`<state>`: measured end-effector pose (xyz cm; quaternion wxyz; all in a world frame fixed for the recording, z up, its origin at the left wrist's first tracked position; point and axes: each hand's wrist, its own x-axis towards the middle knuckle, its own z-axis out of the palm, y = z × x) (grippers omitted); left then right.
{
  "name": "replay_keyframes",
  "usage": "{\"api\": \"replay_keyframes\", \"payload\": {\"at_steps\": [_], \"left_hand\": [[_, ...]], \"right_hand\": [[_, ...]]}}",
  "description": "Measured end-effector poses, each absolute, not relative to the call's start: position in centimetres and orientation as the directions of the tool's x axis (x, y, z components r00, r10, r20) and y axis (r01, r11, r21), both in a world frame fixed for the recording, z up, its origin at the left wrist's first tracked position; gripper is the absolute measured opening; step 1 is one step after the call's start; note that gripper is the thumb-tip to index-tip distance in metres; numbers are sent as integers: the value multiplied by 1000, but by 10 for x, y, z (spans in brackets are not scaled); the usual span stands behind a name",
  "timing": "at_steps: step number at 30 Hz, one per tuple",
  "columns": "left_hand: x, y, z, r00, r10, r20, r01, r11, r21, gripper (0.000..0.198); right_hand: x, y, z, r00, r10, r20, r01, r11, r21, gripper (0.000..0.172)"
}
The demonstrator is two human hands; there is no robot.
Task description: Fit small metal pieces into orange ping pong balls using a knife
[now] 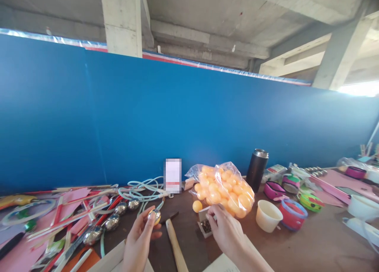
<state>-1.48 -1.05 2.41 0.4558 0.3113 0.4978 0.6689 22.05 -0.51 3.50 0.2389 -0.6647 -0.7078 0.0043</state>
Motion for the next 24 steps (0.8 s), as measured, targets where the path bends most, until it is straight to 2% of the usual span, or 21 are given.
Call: {"api": "replay_keyframes", "payload": {"at_steps": [3,6,8,10,12,14,17,21,24], "left_hand": [[-15,-11,25,-401,915,-47,-313,-89,946,55],[-16,-11,21,-376,926,-39,-339,-99,935,56],[-14,-12,19,-302,953,-36,-376,-84,923,56],[-10,-14,19,-195,980,-46,-427,-42,903,53],[-4,-18,20,-66,996,-67,-482,27,876,48],[0,-22,22,73,993,-95,-521,119,845,43],[1,-25,24,207,968,-146,-541,237,807,41],[-3,-25,25,265,949,-172,-547,295,783,42],[-4,-26,25,272,946,-178,-559,306,770,41]], "right_hand": [[221,-4,34,3,945,328,923,123,-363,15],[220,-3,33,5,929,370,841,196,-505,18],[215,-3,34,0,945,326,674,241,-699,22],[207,-5,34,-29,975,219,423,210,-881,27],[198,-8,34,-69,988,138,198,149,-969,30],[189,-11,33,-94,988,124,58,130,-990,31],[179,-17,30,-150,985,87,-42,81,-996,31],[171,-23,29,-226,974,0,-104,-24,-994,32],[168,-26,30,-229,973,3,-171,-37,-985,32]]}}
